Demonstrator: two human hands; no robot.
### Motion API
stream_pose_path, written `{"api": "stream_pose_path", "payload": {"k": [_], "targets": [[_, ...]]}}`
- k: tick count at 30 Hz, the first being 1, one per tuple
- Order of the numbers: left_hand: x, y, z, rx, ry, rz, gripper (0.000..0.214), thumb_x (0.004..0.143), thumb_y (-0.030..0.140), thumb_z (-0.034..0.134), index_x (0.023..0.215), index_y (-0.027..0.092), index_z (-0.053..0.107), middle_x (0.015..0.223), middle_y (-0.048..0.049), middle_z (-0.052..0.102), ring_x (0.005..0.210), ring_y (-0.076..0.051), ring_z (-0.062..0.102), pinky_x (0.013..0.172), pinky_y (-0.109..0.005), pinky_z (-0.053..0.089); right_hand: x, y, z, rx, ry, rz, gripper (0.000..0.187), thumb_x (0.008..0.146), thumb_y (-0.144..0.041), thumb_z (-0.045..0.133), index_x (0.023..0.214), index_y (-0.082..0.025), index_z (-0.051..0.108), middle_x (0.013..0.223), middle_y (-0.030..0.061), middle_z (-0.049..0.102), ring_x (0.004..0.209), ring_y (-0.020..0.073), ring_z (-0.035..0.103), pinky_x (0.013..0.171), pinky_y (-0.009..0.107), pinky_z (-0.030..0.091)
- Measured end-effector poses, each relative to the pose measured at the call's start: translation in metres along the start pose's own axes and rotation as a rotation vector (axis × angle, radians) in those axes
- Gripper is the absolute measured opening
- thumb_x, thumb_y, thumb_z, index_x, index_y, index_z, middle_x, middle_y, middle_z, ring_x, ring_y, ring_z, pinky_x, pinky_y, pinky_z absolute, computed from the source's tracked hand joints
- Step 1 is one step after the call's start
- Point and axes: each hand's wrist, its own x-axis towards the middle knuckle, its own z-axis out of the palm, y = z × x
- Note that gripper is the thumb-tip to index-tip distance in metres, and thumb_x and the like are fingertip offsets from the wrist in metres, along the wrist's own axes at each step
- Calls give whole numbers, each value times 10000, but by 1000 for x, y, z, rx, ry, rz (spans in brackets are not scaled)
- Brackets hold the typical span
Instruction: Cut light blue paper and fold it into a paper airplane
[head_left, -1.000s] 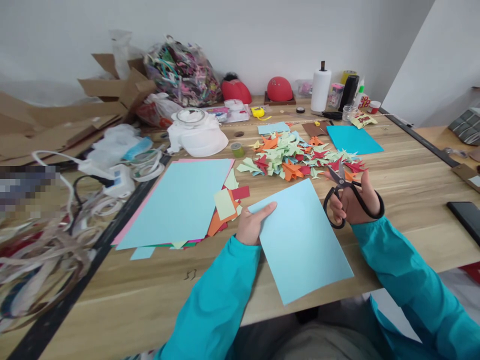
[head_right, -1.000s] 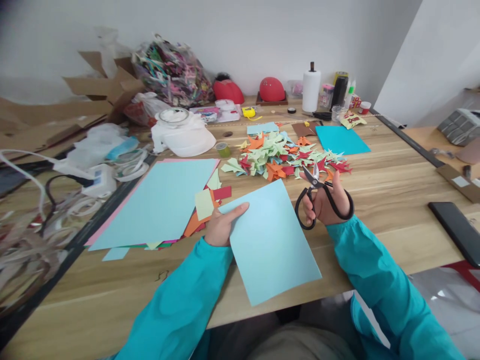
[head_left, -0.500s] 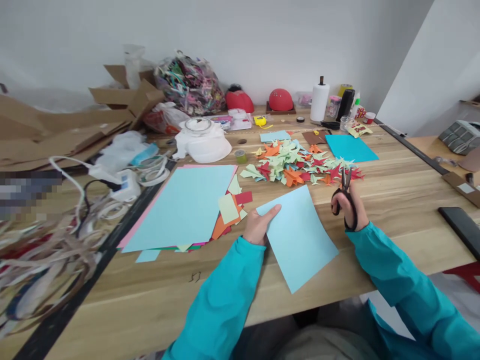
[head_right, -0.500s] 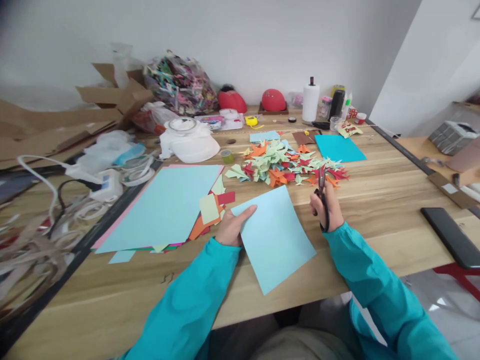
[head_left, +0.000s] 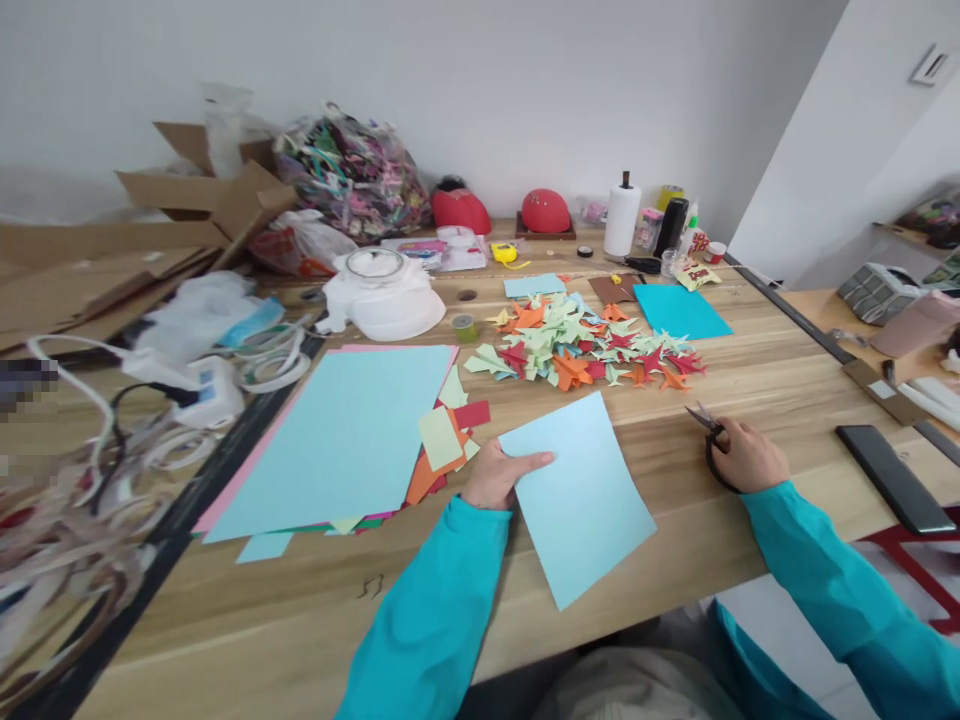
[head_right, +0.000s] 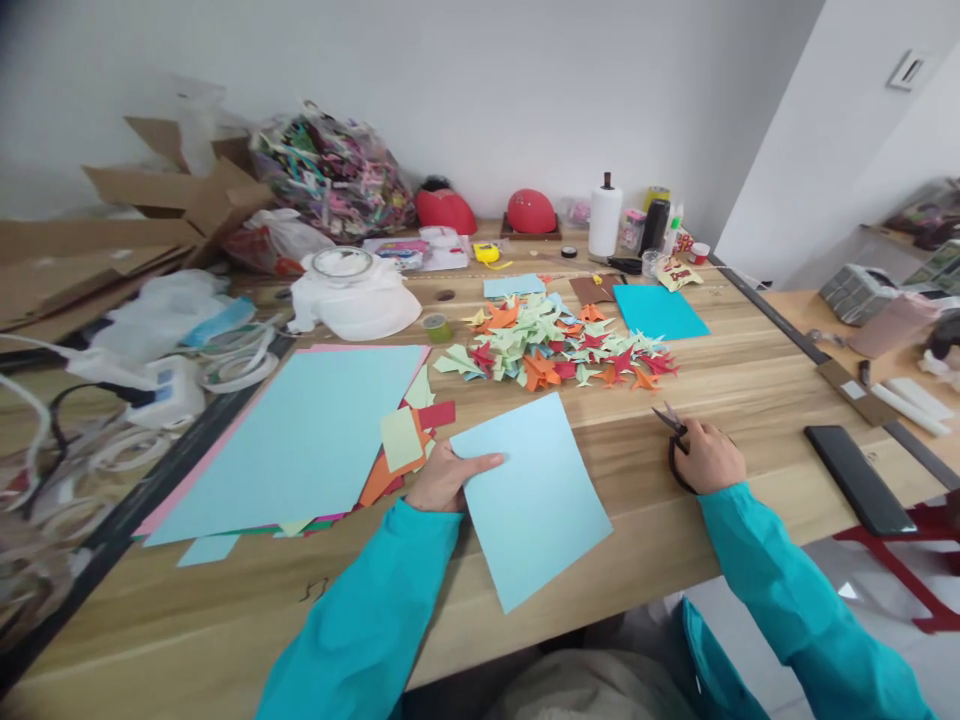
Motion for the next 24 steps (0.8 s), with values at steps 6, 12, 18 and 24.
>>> {"api": "stream_pose_path", "payload": {"k": [6, 12, 18, 24], "targets": [[4, 3, -9, 30, -34, 31, 425, 381, 169, 857, 766, 92, 695, 763, -96, 722, 658, -215, 665, 652, -333, 551, 18, 12, -3, -62, -119, -36, 405, 818, -371, 424, 1175, -221, 541, 1064, 150, 619, 970, 285, 606, 713, 346, 431], [13, -4, -18, -23, -12, 70, 405, 391, 199, 859, 745, 103, 687, 738, -76, 722, 659, -211, 665, 673, -345, 543, 18, 12, -6, -81, -90, -47, 369, 796, -337, 488, 1130, -214, 583, 1085, 155, 624, 968, 312, 607, 770, 407, 441], [22, -20, -15, -1, -42, 122, 335, 459, 233, 839, 732, 116, 684, 748, -59, 721, 663, -187, 659, 680, -329, 535, -6, -39, 2, 905, -274, -415, 413, 789, -459, 531, 1125, -229, 601, 975, 75, 687, 871, 239, 636, 728, 341, 503], [14, -26, -8, 164, -47, 176, 450, 549, 257, 791, 951, 124, 638, 933, -83, 699, 844, -204, 645, 804, -365, 511, -3, -92, 38, 1268, -329, -308, 381, 710, -551, 592, 706, -174, 647, 619, 13, 630, 557, 141, 531, 542, 272, 433]]}}
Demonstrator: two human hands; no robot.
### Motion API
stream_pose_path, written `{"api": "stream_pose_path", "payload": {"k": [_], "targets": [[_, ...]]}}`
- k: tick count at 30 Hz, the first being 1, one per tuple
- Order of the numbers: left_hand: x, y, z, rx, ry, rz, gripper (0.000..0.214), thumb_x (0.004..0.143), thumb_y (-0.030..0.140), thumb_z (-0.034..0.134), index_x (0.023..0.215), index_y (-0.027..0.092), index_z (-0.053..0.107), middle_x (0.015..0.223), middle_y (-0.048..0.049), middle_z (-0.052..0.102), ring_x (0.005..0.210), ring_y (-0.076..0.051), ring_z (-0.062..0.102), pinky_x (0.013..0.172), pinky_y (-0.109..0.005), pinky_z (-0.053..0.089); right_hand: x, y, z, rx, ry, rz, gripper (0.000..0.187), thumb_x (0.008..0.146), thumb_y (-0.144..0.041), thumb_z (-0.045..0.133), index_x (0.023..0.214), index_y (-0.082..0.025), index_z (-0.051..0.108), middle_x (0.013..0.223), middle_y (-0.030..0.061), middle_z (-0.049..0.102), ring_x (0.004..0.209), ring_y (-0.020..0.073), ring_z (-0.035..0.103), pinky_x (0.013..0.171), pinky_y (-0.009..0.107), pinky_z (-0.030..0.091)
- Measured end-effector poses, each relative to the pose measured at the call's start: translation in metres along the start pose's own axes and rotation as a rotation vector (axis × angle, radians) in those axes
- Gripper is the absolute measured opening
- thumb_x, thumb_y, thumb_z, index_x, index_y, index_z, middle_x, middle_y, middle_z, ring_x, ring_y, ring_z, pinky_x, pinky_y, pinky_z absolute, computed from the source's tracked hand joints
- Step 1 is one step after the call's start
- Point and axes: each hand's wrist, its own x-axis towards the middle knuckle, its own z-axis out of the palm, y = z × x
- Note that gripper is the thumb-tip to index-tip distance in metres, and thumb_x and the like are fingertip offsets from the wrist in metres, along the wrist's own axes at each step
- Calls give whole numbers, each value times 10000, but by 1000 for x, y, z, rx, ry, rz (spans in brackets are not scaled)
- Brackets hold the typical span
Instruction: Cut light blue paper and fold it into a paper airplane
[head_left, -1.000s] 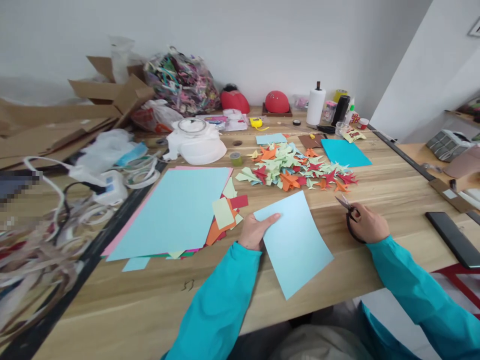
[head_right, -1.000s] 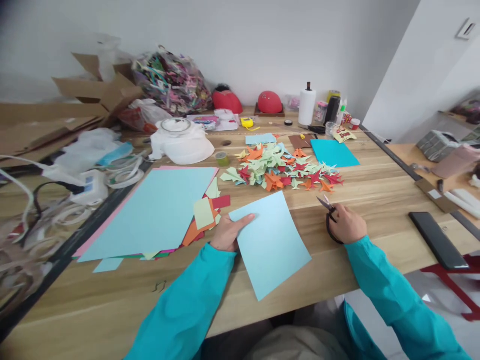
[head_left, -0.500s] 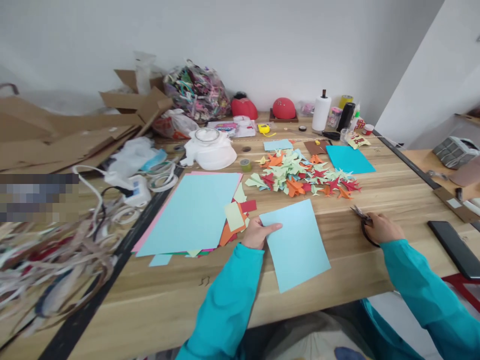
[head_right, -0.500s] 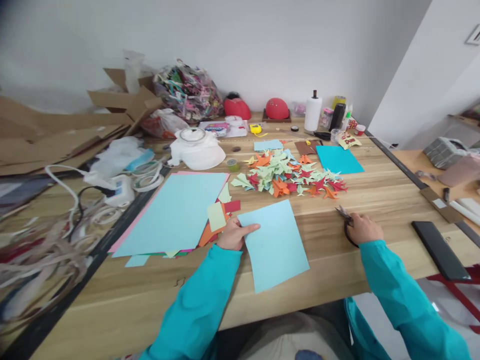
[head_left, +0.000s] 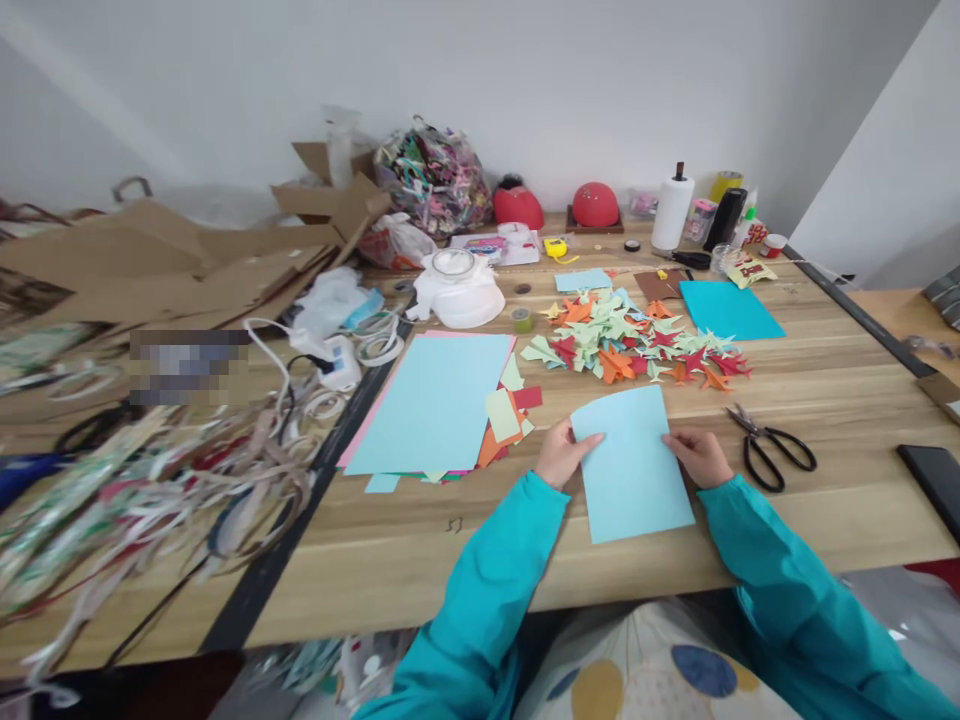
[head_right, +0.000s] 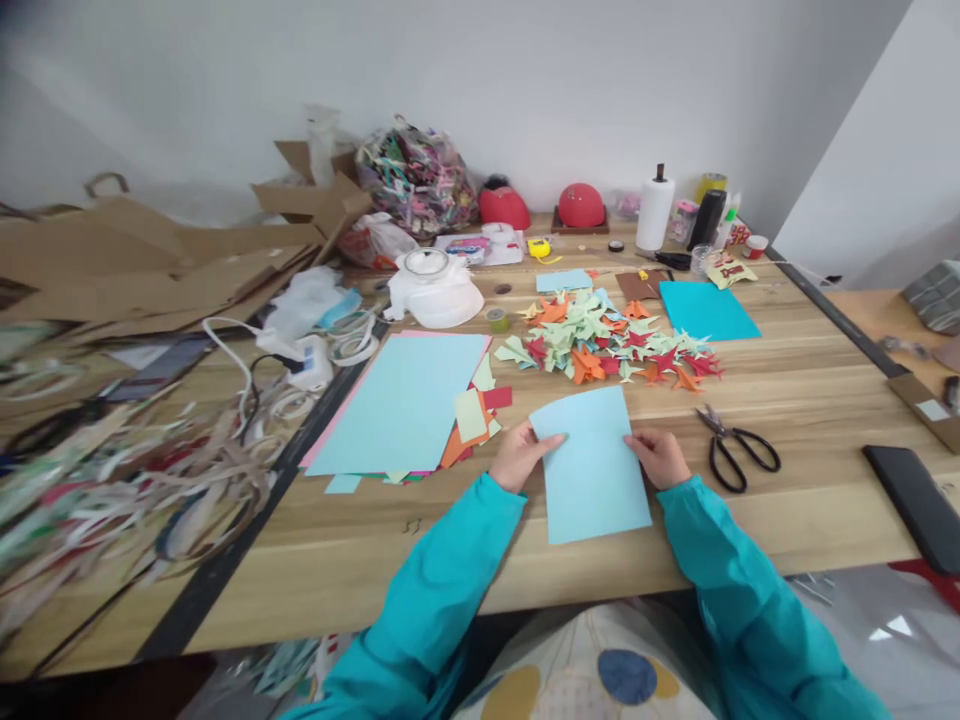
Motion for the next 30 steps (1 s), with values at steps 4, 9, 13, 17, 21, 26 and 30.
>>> {"api": "stream_pose_path", "payload": {"k": [4, 9, 13, 17, 21, 26, 30], "targets": [[-20, -9, -3, 314, 156, 116, 529, 605, 149, 714, 1111, 151, 560, 1000, -85, 629, 791, -162, 619, 717, -322, 533, 7, 6, 6, 120, 198, -6, 437, 614, -591, 653, 644, -158, 604, 511, -14, 555, 473, 103, 450, 461, 240, 363], [-38, -29, 3, 571, 312, 382, 322, 718, 134, 608, 1035, 191, 602, 961, -63, 582, 763, -135, 603, 659, -279, 543, 4, 2, 3, 232, 198, 51, 438, 607, -579, 674, 557, -156, 573, 429, -43, 460, 410, 69, 369, 399, 212, 294], [-40, -33, 8, 725, 318, 646, 165, 785, 172, 571, 927, 197, 652, 928, -63, 617, 836, -153, 611, 730, -290, 539, 5, 5, 2, 417, 182, 120, 459, 611, -593, 669, 534, -162, 532, 423, -50, 447, 386, 67, 377, 378, 207, 311], [-39, -28, 7, 710, 334, 661, 149, 789, 178, 575, 913, 190, 657, 777, -30, 638, 717, -129, 612, 679, -265, 535, 6, 8, 1, 450, 177, 145, 447, 593, -588, 686, 580, -160, 558, 440, -44, 483, 388, 73, 407, 377, 210, 342], [-39, -28, 5, 619, 362, 554, 139, 760, 200, 609, 884, 188, 670, 742, -21, 643, 687, -129, 611, 652, -259, 531, 6, 6, 0, 380, 192, 119, 443, 597, -593, 676, 611, -160, 584, 452, -37, 504, 394, 73, 405, 376, 209, 332], [-38, -25, -1, 461, 374, 428, 178, 711, 236, 649, 876, 175, 677, 746, -24, 629, 683, -131, 610, 649, -262, 531, 5, 5, 1, 322, 228, 85, 434, 609, -590, 663, 607, -168, 563, 442, -49, 473, 392, 69, 386, 381, 208, 323], [-33, -12, -28, 460, 446, 382, 199, 692, 266, 642, 856, 160, 675, 760, -30, 608, 684, -137, 603, 674, -278, 527, 4, 9, -1, 323, 256, 68, 413, 614, -566, 670, 623, -167, 567, 465, -48, 486, 417, 69, 398, 399, 205, 328]]}}
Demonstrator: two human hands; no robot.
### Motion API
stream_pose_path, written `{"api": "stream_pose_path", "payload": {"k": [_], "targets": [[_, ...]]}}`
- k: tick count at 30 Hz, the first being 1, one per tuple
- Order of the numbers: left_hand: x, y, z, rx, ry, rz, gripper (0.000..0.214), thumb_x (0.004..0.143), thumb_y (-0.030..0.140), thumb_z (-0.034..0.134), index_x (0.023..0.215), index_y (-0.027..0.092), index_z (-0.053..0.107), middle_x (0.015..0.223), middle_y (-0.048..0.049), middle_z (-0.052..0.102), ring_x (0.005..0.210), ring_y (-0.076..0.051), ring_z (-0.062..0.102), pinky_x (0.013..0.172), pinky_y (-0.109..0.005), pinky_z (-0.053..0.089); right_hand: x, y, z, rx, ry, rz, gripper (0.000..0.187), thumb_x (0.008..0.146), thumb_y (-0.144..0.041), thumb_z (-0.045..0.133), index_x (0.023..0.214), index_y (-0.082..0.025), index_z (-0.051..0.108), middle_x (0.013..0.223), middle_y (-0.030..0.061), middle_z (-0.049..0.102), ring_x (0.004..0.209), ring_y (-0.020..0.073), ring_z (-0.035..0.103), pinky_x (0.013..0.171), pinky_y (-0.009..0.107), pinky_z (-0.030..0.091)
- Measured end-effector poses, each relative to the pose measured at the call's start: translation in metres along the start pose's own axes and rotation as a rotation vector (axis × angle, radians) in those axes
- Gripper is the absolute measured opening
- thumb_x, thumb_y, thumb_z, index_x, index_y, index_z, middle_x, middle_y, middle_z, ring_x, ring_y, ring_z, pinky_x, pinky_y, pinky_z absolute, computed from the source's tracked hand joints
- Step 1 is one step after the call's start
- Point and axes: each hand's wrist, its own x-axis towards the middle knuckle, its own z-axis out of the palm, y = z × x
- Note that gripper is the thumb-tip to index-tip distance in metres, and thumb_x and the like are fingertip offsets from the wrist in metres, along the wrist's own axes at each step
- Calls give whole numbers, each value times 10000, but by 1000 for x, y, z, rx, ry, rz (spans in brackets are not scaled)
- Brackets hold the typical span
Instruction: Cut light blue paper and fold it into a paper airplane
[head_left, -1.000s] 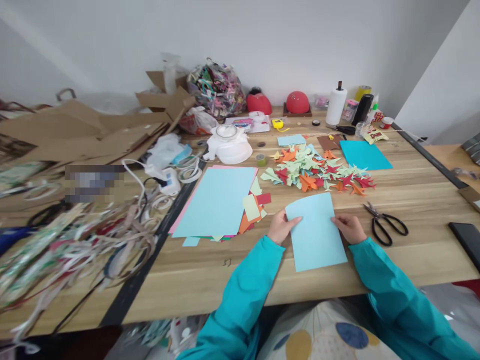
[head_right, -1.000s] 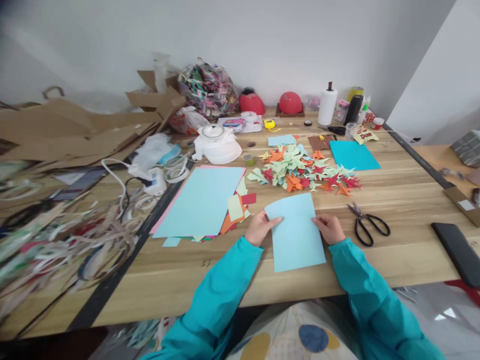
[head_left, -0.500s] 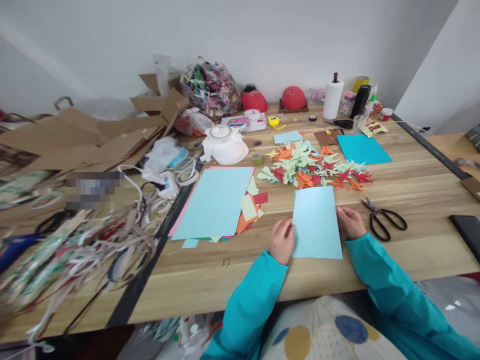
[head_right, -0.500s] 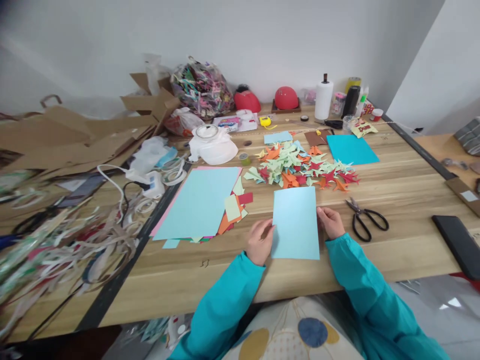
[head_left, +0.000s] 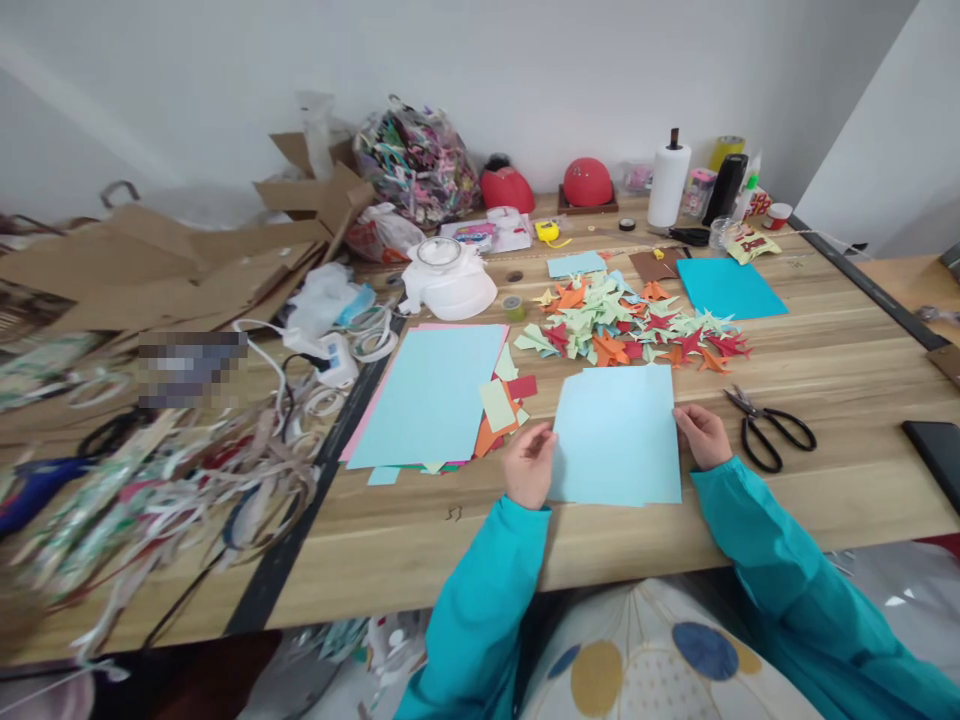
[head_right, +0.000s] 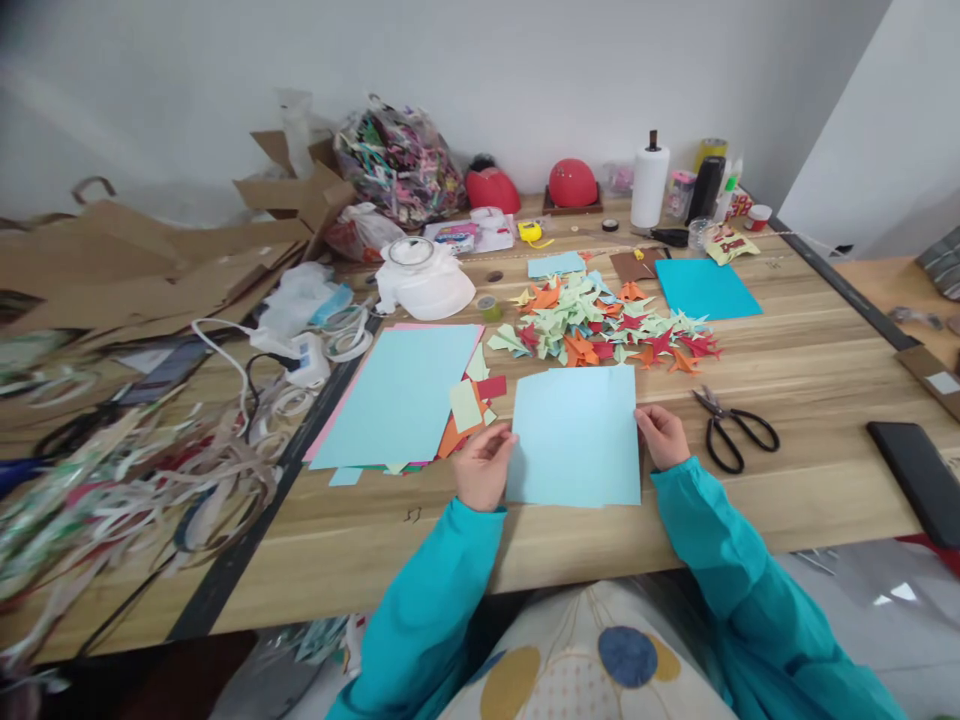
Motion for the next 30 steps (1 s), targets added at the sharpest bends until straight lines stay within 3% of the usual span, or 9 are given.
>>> {"api": "stream_pose_path", "payload": {"k": [7, 11, 14, 17, 19, 22, 24, 27, 30], "targets": [[77, -16, -88, 571, 51, 146, 216, 709, 213, 509, 836, 157, 675, 789, -55, 605, 674, -166, 583, 713, -331, 515, 3, 6, -11, 147, -16, 33, 333, 631, -488, 701, 654, -177, 584, 475, -48, 516, 393, 71, 407, 382, 206, 309], [99, -19, -107, 864, -61, 135, 261, 630, 121, 514, 841, 136, 667, 871, -98, 607, 876, -250, 583, 863, -433, 466, 2, 1, -13, 247, 12, 58, 328, 594, -472, 732, 638, -189, 572, 437, -53, 498, 359, 79, 397, 360, 217, 314], [83, -17, -89, 870, -116, 200, 270, 701, 189, 517, 922, 145, 664, 1129, -142, 555, 1076, -293, 516, 966, -468, 394, -1, -6, -11, 330, 24, 68, 312, 579, -436, 750, 628, -190, 565, 466, -42, 538, 390, 97, 466, 379, 225, 359], [55, -17, -61, 752, -431, 394, 297, 787, 266, 492, 1034, 201, 642, 1267, -111, 503, 1184, -262, 456, 994, -426, 386, -3, -10, -10, 342, 13, 84, 282, 592, -404, 750, 630, -186, 576, 471, -42, 550, 397, 97, 485, 378, 216, 362], [42, -19, -49, 781, -553, 440, 311, 798, 251, 490, 1077, 242, 627, 1292, -97, 503, 1213, -282, 433, 1019, -517, 323, -4, -10, -10, 332, 10, 92, 277, 596, -399, 749, 632, -184, 579, 463, -47, 544, 393, 93, 484, 376, 210, 361], [34, -17, -44, 813, -488, 429, 320, 808, 139, 413, 983, 236, 662, 1202, -111, 578, 1144, -285, 499, 993, -597, 300, -2, -7, -11, 298, 8, 107, 298, 588, -418, 748, 639, -185, 568, 467, -47, 547, 392, 98, 489, 376, 218, 371], [29, -7, -41, 764, -417, 503, 312, 816, 146, 418, 1017, 215, 648, 1187, -114, 583, 1139, -274, 500, 1003, -566, 317, -1, -5, -11, 273, -5, 113, 314, 589, -439, 739, 647, -188, 560, 475, -43, 552, 396, 106, 492, 378, 229, 377], [11, 12, -21, 634, -543, 670, 401, 803, 131, 449, 1177, 214, 564, 1286, -119, 505, 1190, -251, 455, 997, -485, 375, 1, -2, -12, 256, -31, 104, 320, 605, -460, 717, 677, -195, 553, 505, -37, 565, 416, 111, 496, 402, 239, 391], [-8, 26, 7, 657, -598, 773, 514, 789, 41, 406, 1257, 232, 499, 1380, -137, 407, 1282, -283, 359, 1016, -543, 322, 3, -2, -15, 246, -57, 113, 340, 600, -487, 705, 683, -201, 540, 525, -32, 562, 426, 108, 480, 413, 242, 387]]}}
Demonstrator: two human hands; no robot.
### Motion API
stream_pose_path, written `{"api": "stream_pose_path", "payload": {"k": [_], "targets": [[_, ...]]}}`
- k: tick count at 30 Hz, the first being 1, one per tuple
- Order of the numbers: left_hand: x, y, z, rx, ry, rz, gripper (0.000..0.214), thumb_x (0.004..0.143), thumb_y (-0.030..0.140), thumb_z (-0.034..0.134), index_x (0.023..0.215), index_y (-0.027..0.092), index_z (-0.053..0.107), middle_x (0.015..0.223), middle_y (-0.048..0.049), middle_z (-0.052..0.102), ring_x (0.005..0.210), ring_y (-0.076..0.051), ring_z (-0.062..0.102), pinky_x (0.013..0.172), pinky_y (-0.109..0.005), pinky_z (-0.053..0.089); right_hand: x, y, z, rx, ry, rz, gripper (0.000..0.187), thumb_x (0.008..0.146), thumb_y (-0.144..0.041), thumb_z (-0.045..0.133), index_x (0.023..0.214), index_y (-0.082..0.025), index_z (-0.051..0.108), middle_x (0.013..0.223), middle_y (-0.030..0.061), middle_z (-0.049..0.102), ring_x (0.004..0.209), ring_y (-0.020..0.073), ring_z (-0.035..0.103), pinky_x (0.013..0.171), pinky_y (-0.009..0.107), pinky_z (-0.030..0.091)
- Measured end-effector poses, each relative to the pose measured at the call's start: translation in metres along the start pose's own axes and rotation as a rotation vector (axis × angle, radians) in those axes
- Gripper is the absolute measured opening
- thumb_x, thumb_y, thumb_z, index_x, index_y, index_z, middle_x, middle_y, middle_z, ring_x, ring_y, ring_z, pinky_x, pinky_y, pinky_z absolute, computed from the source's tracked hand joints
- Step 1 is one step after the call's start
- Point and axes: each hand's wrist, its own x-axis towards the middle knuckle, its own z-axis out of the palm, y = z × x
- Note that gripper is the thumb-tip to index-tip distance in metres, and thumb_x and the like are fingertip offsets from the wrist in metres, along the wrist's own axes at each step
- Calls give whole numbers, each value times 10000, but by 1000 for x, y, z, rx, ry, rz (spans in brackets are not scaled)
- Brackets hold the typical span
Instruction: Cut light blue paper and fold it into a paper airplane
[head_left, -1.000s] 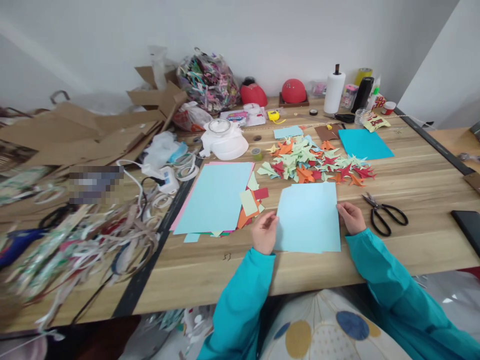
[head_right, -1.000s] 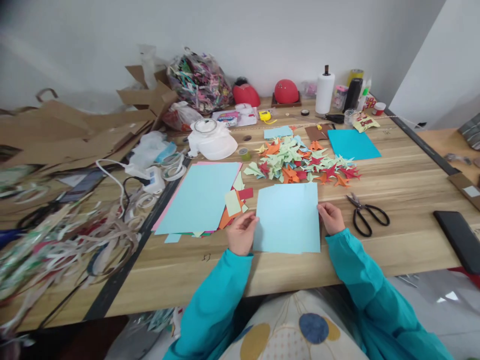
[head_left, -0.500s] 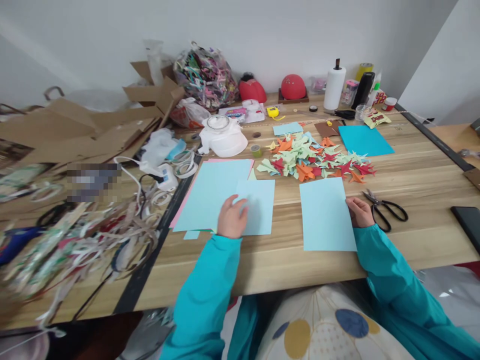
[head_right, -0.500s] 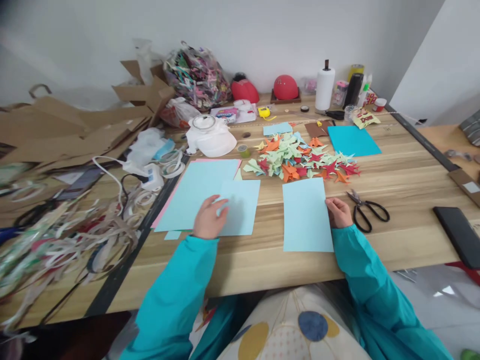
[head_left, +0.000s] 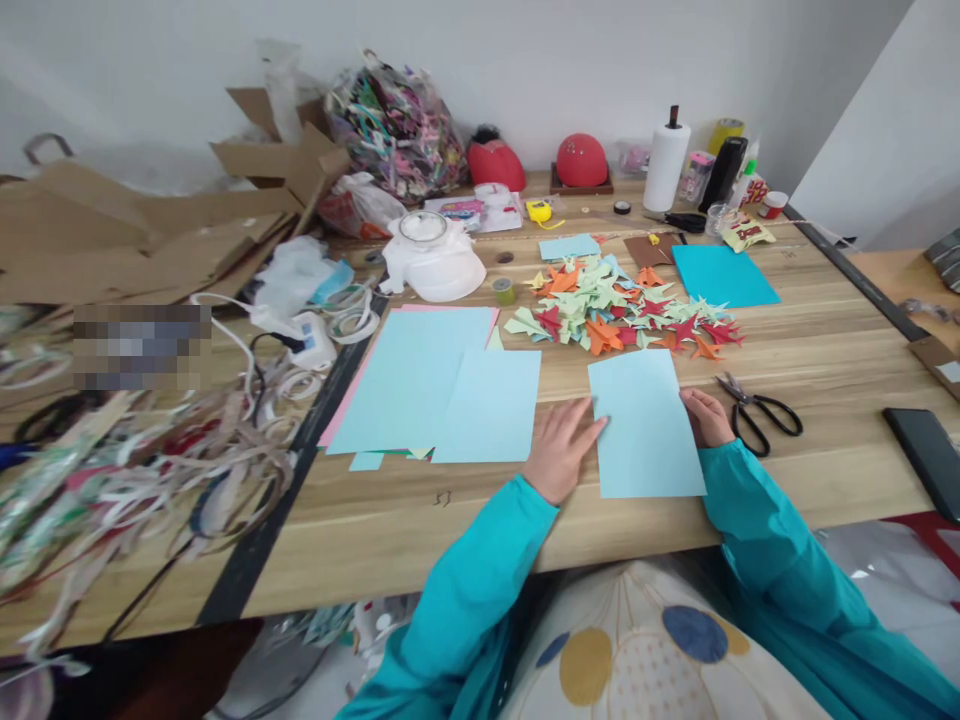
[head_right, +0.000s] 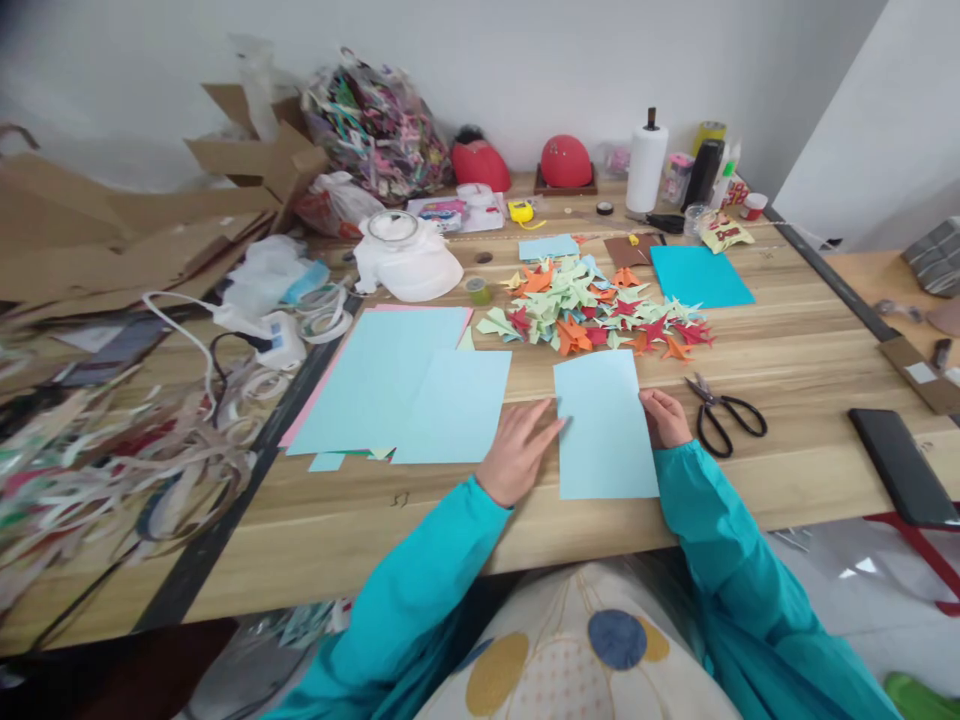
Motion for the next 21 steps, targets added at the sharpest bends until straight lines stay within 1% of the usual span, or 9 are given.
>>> {"api": "stream_pose_path", "payload": {"k": [3, 8, 10, 12, 14, 15, 17, 19, 21], "targets": [[11, 14, 10, 64, 35, 68, 493, 826, 38, 403, 1257, 257, 494, 1376, -126, 426, 1326, -289, 296, 1025, -556, 301, 2, -3, -5, -26, -36, 31, 327, 626, -499, 681, 655, -208, 534, 515, -29, 531, 425, 102, 449, 413, 247, 374], [19, 13, 10, -3, 34, 189, 350, 880, 112, 418, 1173, 254, 548, 1311, -94, 515, 1305, -242, 352, 1041, -545, 298, 4, -5, -9, -146, -52, 14, 287, 692, -504, 619, 655, -226, 561, 527, -3, 541, 437, 115, 450, 424, 267, 385], [17, 9, 11, -70, 61, 190, 307, 883, 122, 422, 1122, 233, 580, 1252, -97, 566, 1276, -230, 399, 1038, -528, 318, 4, -2, -8, -230, 21, -63, 295, 702, -511, 599, 667, -220, 562, 537, 9, 558, 445, 127, 472, 428, 274, 400], [12, 4, 15, -133, 92, 163, 284, 876, 125, 433, 1083, 215, 605, 1190, -104, 609, 1241, -228, 444, 1019, -507, 358, 2, 3, -7, -294, 124, -162, 284, 699, -494, 597, 748, -215, 581, 621, 24, 608, 522, 154, 539, 477, 290, 446], [3, -1, 21, -193, 87, 123, 295, 859, 112, 437, 1068, 210, 620, 1130, -108, 642, 1188, -225, 499, 981, -480, 414, -3, 8, -8, -404, 162, -279, 273, 711, -422, 594, 889, -216, 603, 790, 43, 659, 704, 191, 609, 621, 329, 504], [-1, -4, 23, -225, 59, 111, 317, 848, 98, 426, 1063, 216, 626, 1090, -103, 660, 1147, -216, 535, 964, -468, 435, -6, 9, -9, -518, 129, -363, 266, 732, -370, 570, 946, -217, 611, 883, 55, 669, 815, 206, 619, 722, 355, 509], [-10, -7, 28, -251, -3, 83, 363, 827, 76, 401, 1068, 223, 629, 1068, -93, 669, 1109, -202, 563, 962, -456, 444, -14, 10, -12, -756, -12, -527, 265, 767, -263, 498, 989, -220, 636, 1028, 69, 661, 994, 218, 595, 898, 391, 459], [-15, -8, 29, -264, -28, 42, 403, 811, 62, 380, 1092, 222, 619, 1084, -85, 664, 1102, -189, 568, 977, -448, 432, -22, 10, -16, -887, -173, -619, 297, 780, -191, 441, 980, -224, 657, 1089, 73, 649, 1067, 213, 574, 959, 395, 428], [-17, -8, 29, -295, -11, -4, 416, 800, 69, 391, 1123, 223, 602, 1099, -80, 658, 1090, -184, 575, 988, -449, 421, -28, 9, -21, -923, -277, -654, 316, 773, -163, 438, 993, -222, 658, 1107, 81, 643, 1093, 213, 565, 957, 395, 437]]}}
